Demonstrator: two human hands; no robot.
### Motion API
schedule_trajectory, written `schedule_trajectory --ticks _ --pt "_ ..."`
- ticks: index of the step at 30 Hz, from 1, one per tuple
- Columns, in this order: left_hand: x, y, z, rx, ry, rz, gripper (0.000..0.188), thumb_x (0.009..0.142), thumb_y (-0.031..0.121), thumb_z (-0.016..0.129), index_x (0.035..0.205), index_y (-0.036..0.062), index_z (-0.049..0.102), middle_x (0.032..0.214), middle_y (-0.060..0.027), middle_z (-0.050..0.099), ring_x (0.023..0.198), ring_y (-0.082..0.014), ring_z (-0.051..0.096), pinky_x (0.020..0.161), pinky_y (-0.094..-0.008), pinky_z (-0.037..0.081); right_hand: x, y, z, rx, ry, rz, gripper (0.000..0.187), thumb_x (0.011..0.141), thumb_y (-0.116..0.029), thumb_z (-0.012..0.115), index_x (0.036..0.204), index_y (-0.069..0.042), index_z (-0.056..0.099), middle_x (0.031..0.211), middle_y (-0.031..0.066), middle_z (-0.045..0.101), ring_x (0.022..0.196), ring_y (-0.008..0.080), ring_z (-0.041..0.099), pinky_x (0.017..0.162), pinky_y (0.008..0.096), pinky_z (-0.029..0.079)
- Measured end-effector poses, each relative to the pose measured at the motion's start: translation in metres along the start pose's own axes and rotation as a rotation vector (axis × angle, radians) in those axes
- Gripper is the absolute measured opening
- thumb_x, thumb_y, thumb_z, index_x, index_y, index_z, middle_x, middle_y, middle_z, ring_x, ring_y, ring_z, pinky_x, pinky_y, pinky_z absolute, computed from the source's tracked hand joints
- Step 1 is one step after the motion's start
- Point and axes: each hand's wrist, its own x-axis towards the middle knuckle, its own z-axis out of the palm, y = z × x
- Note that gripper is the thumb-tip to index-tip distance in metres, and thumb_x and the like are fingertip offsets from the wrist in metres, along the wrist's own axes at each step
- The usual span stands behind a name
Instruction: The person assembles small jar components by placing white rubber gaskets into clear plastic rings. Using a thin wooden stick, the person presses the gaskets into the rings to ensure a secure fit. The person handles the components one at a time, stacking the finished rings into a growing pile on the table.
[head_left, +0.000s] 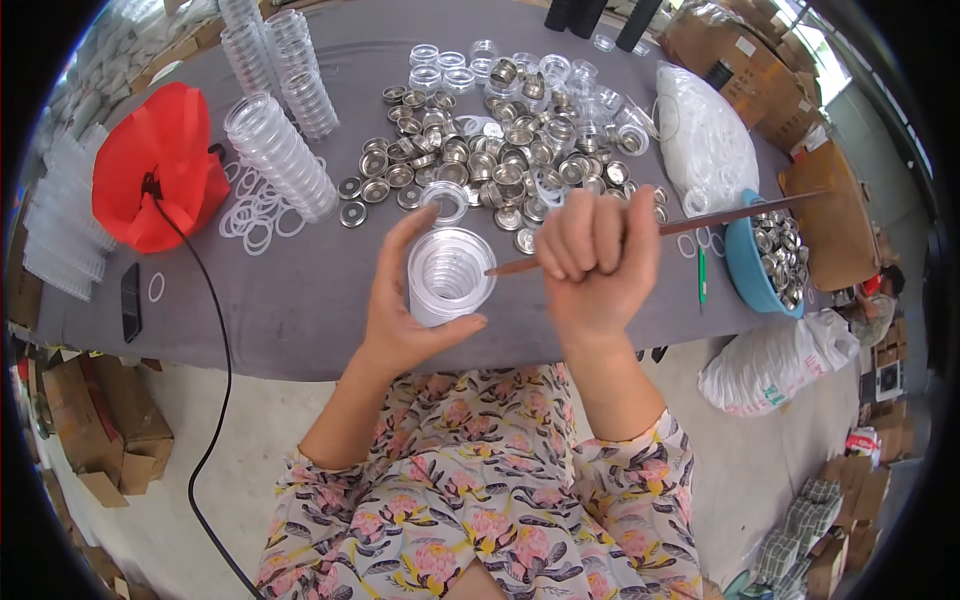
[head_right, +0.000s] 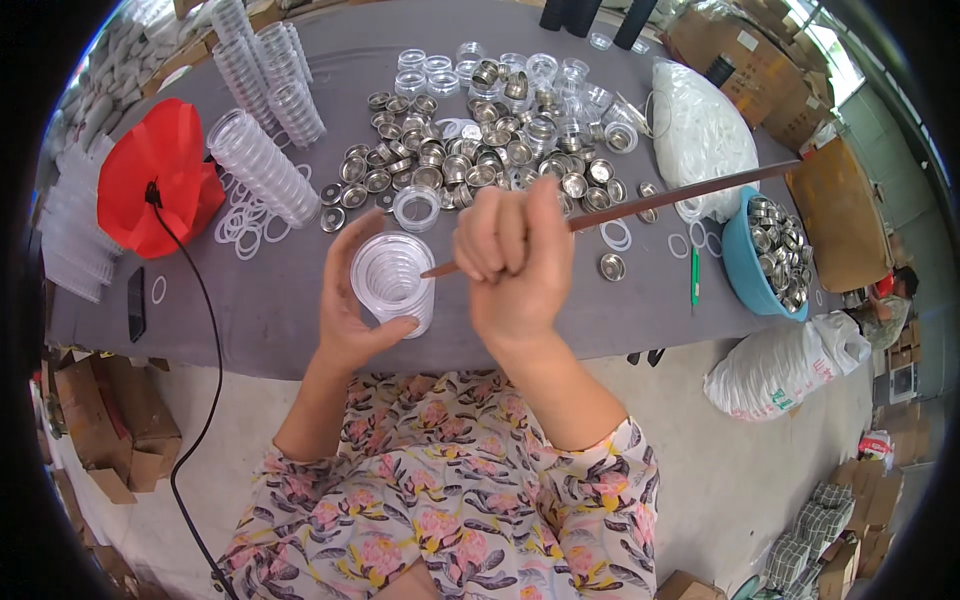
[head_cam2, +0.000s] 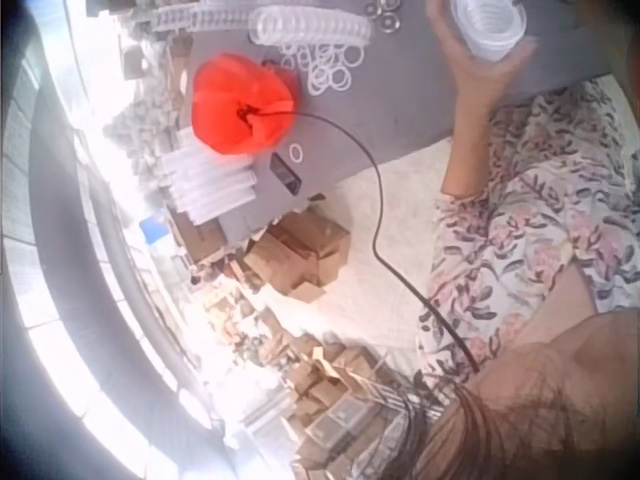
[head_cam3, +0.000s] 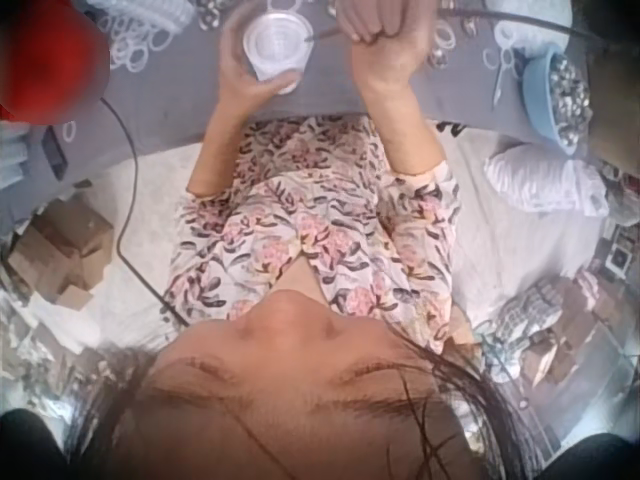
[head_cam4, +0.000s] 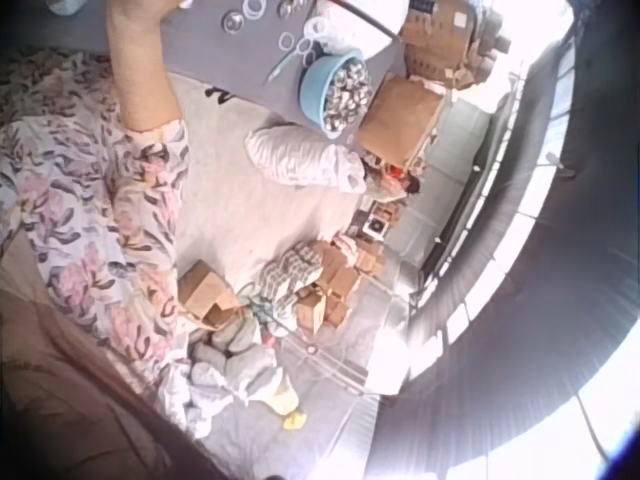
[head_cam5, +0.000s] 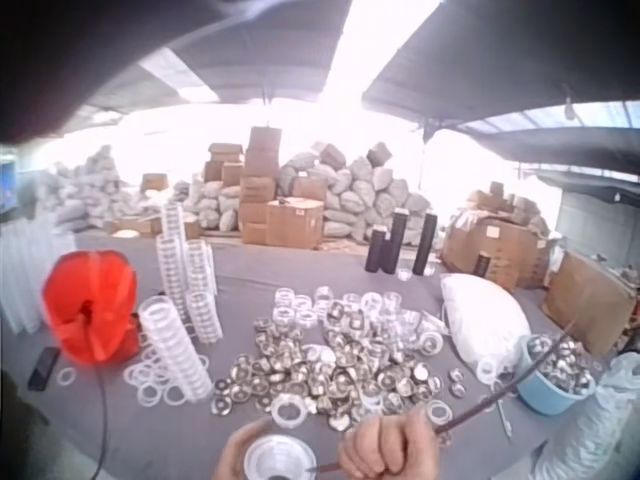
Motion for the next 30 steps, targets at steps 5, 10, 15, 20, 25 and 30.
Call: schedule_trajectory --ticks 5,10,15,20,25,30 --pt "-0.004 -0.001 0.006 0.003 0.008 -0.063 0.083 0.061 0.014 0.079 0.129 -0.0013 0.035 0.122 -0.0133 0.046 0.112 -0.02 0.048 0.093 -0.0319 0.039 0.003 0.022 0.001 -0.141 0.009 -0.144 0.05 0.097 -0.027 0.038 0.05 -0.011 0.028 0.045 -0.0002 0.031 0.041 0.0071 0.025 0.039 0.0236 0.018" --pt "-0.006 -0.005 0.005 0.049 0.018 -0.022 0.083 0.063 0.015 0.078 0.13 -0.0017 0.033 0.126 -0.0153 0.046 0.114 -0.0226 0.049 0.095 -0.0348 0.04 0.01 0.032 0.007 -0.201 0.018 -0.138 0.052 0.097 -0.029 0.037 0.05 -0.011 0.029 0.045 0.0001 0.032 0.041 0.0067 0.024 0.039 0.0235 0.018" --pt "-0.007 -0.007 0.012 0.047 0.087 -0.016 0.08 0.06 0.017 0.08 0.126 -0.0004 0.038 0.119 -0.0124 0.05 0.108 -0.0222 0.051 0.104 -0.0379 0.025 0.012 0.033 0.009 -0.183 -0.016 -0.142 0.052 0.097 -0.028 0.037 0.05 -0.01 0.028 0.046 0.0004 0.032 0.04 0.0066 0.024 0.039 0.0233 0.018" --pt "-0.006 -0.009 0.01 0.154 0.076 -0.008 0.081 0.058 0.02 0.081 0.125 0.0008 0.04 0.117 -0.0121 0.053 0.109 -0.0256 0.053 0.107 -0.045 0.019 0.012 0.039 0.014 -0.271 0.01 -0.068 0.056 0.099 -0.038 0.026 0.048 -0.013 0.024 0.047 -0.0004 0.029 0.041 0.0083 0.018 0.039 0.0246 0.018" --pt "-0.005 -0.01 0.009 0.223 0.095 0.01 0.081 0.057 0.022 0.081 0.124 0.0014 0.041 0.116 -0.0127 0.055 0.109 -0.0272 0.053 0.106 -0.049 0.02 0.015 0.048 0.015 -0.242 -0.007 -0.001 0.057 0.099 -0.038 0.025 0.047 -0.013 0.024 0.046 -0.0008 0.028 0.039 0.0079 0.018 0.038 0.0238 0.016" --pt "-0.007 -0.011 0.009 0.25 0.111 0.033 0.081 0.056 0.022 0.081 0.124 0.001 0.041 0.116 -0.0128 0.054 0.109 -0.0283 0.053 0.105 -0.0507 0.021 0.012 0.038 0.025 -0.046 -0.03 0.164 0.058 0.099 -0.038 0.023 0.047 -0.014 0.024 0.045 -0.0012 0.027 0.039 0.0081 0.017 0.037 0.023 0.016"
